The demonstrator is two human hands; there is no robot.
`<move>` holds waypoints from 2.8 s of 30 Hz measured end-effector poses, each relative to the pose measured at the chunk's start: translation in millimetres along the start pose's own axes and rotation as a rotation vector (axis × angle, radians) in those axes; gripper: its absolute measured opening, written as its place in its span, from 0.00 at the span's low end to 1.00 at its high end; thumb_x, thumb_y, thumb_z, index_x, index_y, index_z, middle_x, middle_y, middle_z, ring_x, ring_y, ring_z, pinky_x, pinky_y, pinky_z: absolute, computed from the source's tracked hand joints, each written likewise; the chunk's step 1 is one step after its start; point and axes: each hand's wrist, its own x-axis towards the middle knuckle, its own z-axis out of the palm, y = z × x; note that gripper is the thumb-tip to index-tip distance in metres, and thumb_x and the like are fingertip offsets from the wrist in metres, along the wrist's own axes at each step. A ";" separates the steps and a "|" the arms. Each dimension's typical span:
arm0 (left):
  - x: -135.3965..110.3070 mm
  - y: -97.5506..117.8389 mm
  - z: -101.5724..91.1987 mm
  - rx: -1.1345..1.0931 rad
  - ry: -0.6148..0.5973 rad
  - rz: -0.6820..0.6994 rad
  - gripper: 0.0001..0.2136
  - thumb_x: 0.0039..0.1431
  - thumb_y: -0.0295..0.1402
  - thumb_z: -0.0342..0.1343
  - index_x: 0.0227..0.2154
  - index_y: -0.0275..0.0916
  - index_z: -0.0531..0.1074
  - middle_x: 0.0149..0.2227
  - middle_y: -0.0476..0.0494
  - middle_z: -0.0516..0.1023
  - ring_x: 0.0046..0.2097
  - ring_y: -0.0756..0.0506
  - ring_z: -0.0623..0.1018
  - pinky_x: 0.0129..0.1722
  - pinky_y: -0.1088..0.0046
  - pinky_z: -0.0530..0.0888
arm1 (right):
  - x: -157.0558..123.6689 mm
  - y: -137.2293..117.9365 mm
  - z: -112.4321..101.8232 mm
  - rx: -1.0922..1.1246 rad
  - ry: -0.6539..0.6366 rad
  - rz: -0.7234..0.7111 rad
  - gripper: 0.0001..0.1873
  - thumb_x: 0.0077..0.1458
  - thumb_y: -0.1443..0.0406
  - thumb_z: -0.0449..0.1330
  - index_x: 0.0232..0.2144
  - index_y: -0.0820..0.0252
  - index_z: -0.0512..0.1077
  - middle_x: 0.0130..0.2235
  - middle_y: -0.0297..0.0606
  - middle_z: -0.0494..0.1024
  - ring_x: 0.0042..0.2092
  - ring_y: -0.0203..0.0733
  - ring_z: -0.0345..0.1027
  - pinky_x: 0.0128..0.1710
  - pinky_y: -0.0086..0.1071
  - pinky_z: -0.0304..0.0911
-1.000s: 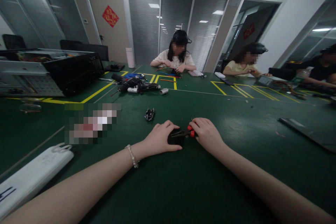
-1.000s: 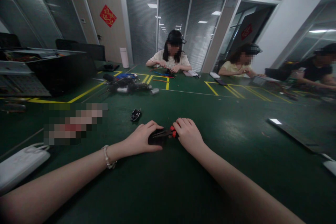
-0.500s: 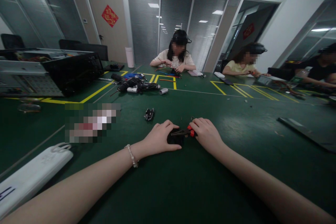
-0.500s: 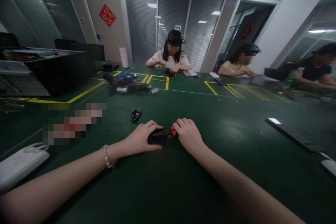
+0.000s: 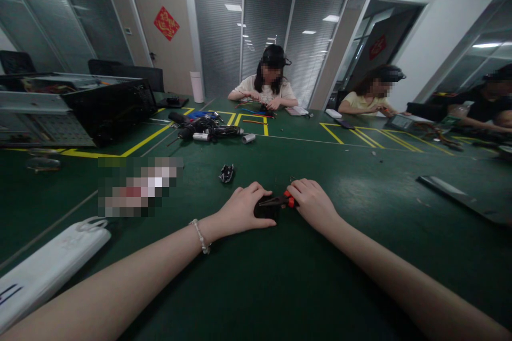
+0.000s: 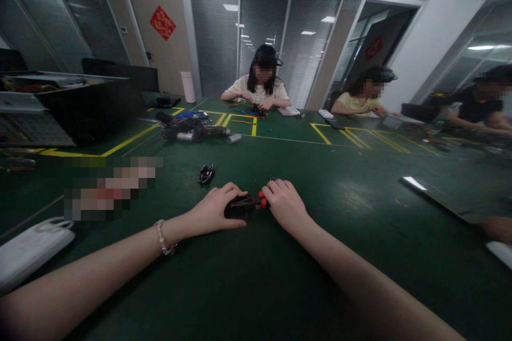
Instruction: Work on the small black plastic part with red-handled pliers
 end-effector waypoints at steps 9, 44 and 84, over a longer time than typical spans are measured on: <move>-1.0 0.9 -0.3 -0.014 -0.002 -0.027 0.28 0.44 0.47 0.56 0.48 0.42 0.60 0.44 0.45 0.64 0.42 0.42 0.69 0.43 0.64 0.64 | -1.5 0.1 0.8 -0.013 -0.004 0.013 0.12 0.45 0.73 0.53 0.35 0.63 0.68 0.37 0.42 0.70 0.40 0.44 0.61 0.40 0.35 0.54; 0.8 -2.3 -0.5 -0.068 -0.025 -0.056 0.30 0.42 0.48 0.57 0.49 0.43 0.60 0.43 0.45 0.63 0.41 0.42 0.69 0.42 0.64 0.65 | 0.1 0.5 0.8 0.027 0.032 -0.007 0.13 0.44 0.74 0.54 0.35 0.62 0.67 0.37 0.42 0.70 0.40 0.44 0.61 0.39 0.36 0.55; 1.8 -0.4 -0.7 -0.041 -0.020 -0.048 0.30 0.42 0.48 0.57 0.48 0.42 0.60 0.42 0.45 0.63 0.42 0.42 0.68 0.43 0.64 0.64 | 0.3 0.4 1.8 0.019 0.022 -0.007 0.14 0.42 0.74 0.55 0.35 0.63 0.67 0.37 0.41 0.70 0.40 0.44 0.61 0.40 0.36 0.54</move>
